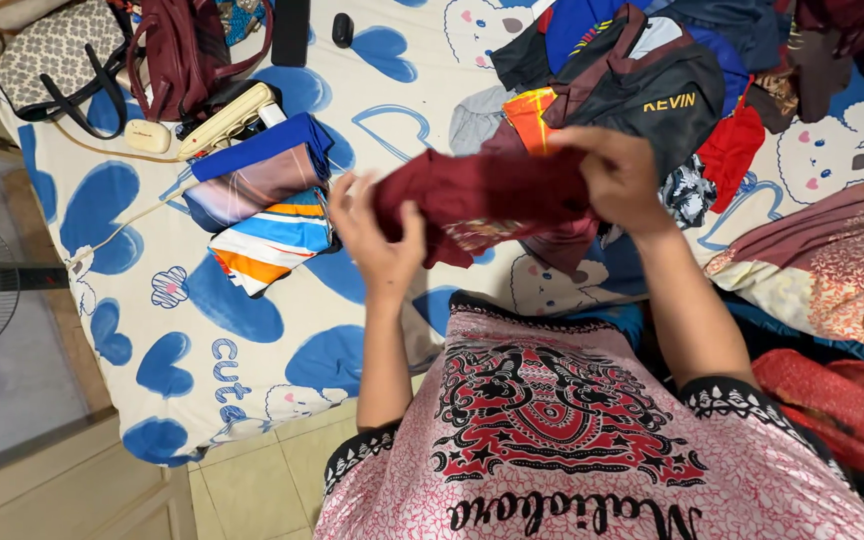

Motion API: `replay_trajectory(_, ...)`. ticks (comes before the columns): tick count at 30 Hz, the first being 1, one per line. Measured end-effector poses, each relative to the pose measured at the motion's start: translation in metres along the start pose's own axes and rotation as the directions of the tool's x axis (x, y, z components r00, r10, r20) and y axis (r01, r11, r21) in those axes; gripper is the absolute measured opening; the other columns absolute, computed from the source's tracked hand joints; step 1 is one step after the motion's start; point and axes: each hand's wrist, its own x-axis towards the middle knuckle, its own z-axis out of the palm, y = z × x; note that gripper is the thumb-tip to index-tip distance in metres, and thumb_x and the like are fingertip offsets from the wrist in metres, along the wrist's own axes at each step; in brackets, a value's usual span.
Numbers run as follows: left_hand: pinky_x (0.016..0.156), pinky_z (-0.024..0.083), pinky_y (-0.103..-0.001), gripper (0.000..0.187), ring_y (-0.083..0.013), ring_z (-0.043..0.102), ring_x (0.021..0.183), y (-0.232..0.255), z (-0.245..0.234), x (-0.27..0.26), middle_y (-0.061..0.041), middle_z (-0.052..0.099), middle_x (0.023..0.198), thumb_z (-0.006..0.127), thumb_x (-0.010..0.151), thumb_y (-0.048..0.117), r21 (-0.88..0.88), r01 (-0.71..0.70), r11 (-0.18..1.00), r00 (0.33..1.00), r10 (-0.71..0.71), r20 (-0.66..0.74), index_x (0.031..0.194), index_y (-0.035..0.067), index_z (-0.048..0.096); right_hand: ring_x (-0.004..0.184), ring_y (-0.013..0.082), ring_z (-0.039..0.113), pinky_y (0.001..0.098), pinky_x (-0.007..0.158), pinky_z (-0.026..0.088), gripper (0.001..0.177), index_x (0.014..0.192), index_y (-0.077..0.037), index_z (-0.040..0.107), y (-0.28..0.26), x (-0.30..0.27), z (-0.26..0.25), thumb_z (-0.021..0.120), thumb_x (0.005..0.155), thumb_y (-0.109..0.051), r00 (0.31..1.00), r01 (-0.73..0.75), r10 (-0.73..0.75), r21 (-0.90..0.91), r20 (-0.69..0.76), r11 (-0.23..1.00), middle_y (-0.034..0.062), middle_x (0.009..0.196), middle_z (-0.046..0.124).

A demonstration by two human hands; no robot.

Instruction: The person folds a maroon t-shirt on a bed by laying it flat, smoothing it out, and folding the sides and sleeves inward until it is a compact rectangle.

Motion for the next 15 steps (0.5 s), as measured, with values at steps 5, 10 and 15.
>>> replay_trajectory(5, 0.123, 0.025, -0.055, 0.068, -0.0493, 0.022, 0.152, 0.023, 0.027, 0.0, -0.023, 0.036, 0.159, 0.086, 0.08, 0.03, -0.143, -0.124, 0.982, 0.892, 0.174, 0.418, 0.141, 0.013, 0.062, 0.096, 0.0194, 0.073, 0.03, 0.084, 0.056, 0.04, 0.117, -0.003, 0.073, -0.021, -0.004, 0.021, 0.05, 0.088, 0.011, 0.956, 0.164, -0.161, 0.011, 0.244, 0.986, 0.0126, 0.109, 0.075)
replay_trajectory(10, 0.122, 0.033, -0.055, 0.011, -0.037, 0.057, 0.139, 0.01, 0.044, 0.002, -0.01, 0.076, 0.121, 0.068, 0.093, 0.011, -0.33, -0.236, 0.914, 0.727, 0.392, 0.564, 0.104, 0.009, 0.07, 0.07, 0.0217, 0.074, 0.0327, 0.066, 0.056, 0.034, 0.117, -0.006, 0.072, -0.036, -0.01, 0.02, 0.074, 0.083, -0.012, 0.925, 0.002, 0.068, -0.183, 0.374, 0.983, 0.0099, 0.089, 0.076)
replay_trajectory(15, 0.074, 0.054, -0.038, 0.01, -0.0296, 0.068, 0.078, -0.003, 0.025, -0.008, -0.017, 0.066, 0.087, 0.062, 0.101, 0.01, -0.421, 0.104, 0.901, 0.817, 0.164, 0.553, 0.102, 0.0, 0.061, 0.085, 0.0318, 0.072, 0.0413, 0.073, 0.056, 0.053, 0.115, -0.01, 0.074, -0.01, -0.028, 0.017, 0.087, 0.067, -0.028, 0.918, 0.054, 0.192, -0.591, 0.346, 0.805, 0.0116, 0.099, 0.074)
